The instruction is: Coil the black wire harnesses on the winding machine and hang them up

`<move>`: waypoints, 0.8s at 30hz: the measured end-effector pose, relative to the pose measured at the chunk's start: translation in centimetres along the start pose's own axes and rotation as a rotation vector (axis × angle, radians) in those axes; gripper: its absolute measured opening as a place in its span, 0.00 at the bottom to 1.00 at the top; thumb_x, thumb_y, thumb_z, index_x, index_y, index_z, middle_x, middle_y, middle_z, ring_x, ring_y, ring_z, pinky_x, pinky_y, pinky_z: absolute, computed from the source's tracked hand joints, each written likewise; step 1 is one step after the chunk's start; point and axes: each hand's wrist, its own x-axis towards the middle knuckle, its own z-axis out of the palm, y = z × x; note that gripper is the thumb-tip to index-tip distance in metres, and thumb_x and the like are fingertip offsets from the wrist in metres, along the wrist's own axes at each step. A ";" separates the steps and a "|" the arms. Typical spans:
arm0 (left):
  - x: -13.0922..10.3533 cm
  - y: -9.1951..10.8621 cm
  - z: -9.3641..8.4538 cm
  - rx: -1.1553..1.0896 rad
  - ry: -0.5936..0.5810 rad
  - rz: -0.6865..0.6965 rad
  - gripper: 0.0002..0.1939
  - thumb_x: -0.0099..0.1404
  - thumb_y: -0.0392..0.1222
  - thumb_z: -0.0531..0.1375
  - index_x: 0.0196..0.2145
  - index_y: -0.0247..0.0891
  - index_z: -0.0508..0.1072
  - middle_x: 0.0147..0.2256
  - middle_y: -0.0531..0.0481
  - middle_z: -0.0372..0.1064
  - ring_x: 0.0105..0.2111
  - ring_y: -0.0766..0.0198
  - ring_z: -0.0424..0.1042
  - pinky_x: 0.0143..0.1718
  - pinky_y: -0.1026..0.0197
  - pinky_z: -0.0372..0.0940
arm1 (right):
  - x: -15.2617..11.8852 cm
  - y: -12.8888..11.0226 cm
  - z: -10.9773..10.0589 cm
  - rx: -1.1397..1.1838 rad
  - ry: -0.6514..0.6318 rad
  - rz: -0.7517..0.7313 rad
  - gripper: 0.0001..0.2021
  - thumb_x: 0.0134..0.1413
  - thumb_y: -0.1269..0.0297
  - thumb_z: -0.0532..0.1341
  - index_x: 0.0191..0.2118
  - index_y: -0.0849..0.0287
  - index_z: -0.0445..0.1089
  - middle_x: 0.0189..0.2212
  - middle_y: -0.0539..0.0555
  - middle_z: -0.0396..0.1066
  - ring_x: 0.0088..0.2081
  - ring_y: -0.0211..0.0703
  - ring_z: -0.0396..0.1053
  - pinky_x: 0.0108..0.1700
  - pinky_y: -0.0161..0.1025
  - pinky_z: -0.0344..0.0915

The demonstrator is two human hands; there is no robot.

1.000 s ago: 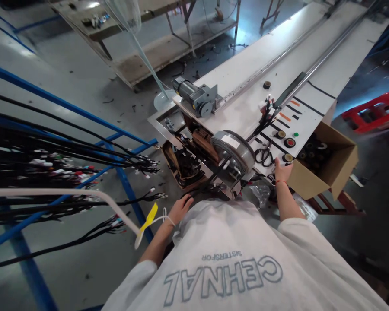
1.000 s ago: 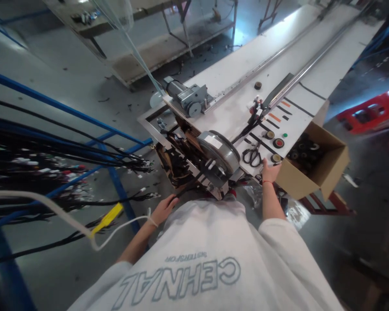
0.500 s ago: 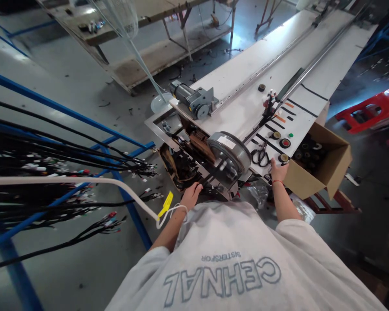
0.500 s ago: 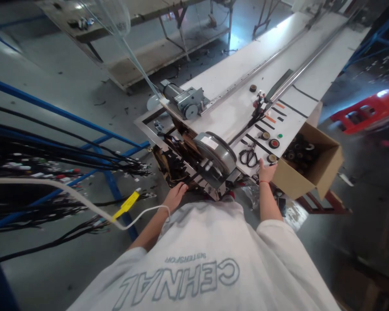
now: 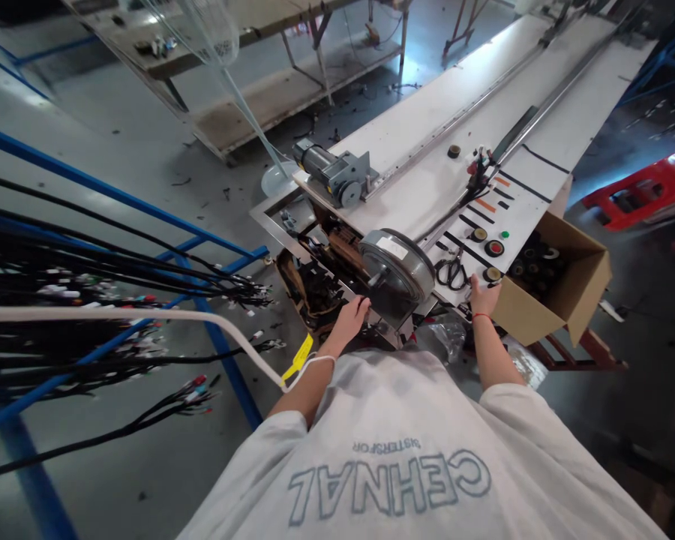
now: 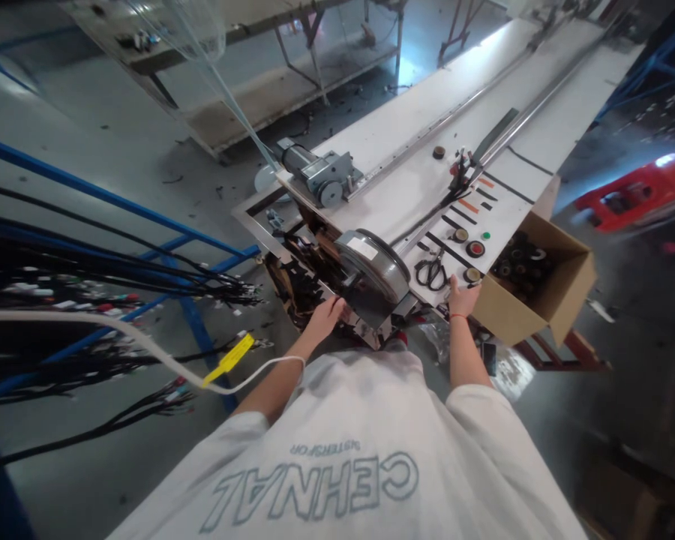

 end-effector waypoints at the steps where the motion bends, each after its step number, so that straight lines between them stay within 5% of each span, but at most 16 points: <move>1: 0.2 -0.2 0.1 0.006 0.004 0.002 0.18 0.65 0.56 0.52 0.34 0.38 0.70 0.28 0.48 0.71 0.32 0.58 0.70 0.38 0.59 0.62 | 0.0 0.0 0.0 0.002 0.003 0.000 0.47 0.49 0.44 0.63 0.65 0.75 0.50 0.62 0.76 0.53 0.64 0.64 0.53 0.64 0.53 0.50; 3: 0.5 -1.5 -0.1 0.017 -0.058 -0.007 0.20 0.62 0.58 0.54 0.32 0.37 0.71 0.26 0.49 0.71 0.30 0.58 0.70 0.36 0.59 0.62 | -0.1 -0.1 0.0 0.004 0.010 0.005 0.48 0.48 0.44 0.63 0.65 0.76 0.50 0.62 0.76 0.53 0.64 0.64 0.53 0.64 0.52 0.50; 7: -1.0 -6.2 -1.4 0.019 -0.381 -0.106 0.21 0.52 0.62 0.61 0.21 0.38 0.70 0.20 0.51 0.67 0.24 0.60 0.66 0.30 0.60 0.61 | 0.0 0.2 0.1 0.010 0.017 0.004 0.48 0.49 0.42 0.62 0.65 0.76 0.51 0.62 0.77 0.53 0.64 0.64 0.53 0.64 0.52 0.50; 11: -5.2 -9.1 -3.7 0.025 -0.218 -0.121 0.23 0.50 0.64 0.61 0.27 0.39 0.71 0.25 0.50 0.71 0.28 0.59 0.67 0.33 0.59 0.63 | 0.3 0.7 0.4 0.004 0.021 -0.013 0.47 0.48 0.41 0.62 0.64 0.73 0.52 0.61 0.75 0.56 0.62 0.63 0.55 0.62 0.53 0.52; 17: -9.5 -7.9 -4.8 0.070 -0.064 -0.124 0.24 0.62 0.65 0.48 0.31 0.41 0.67 0.26 0.49 0.70 0.28 0.58 0.68 0.33 0.58 0.64 | 0.2 0.7 0.3 0.009 0.024 -0.005 0.46 0.47 0.43 0.63 0.64 0.72 0.52 0.59 0.75 0.58 0.61 0.63 0.57 0.61 0.54 0.54; 24: -6.9 -5.4 -3.4 0.112 -0.081 -0.087 0.24 0.63 0.65 0.44 0.31 0.42 0.65 0.28 0.47 0.72 0.31 0.54 0.72 0.36 0.55 0.66 | -0.2 0.3 -0.1 -0.017 0.002 0.057 0.50 0.48 0.44 0.64 0.66 0.79 0.49 0.62 0.78 0.52 0.64 0.64 0.53 0.64 0.50 0.49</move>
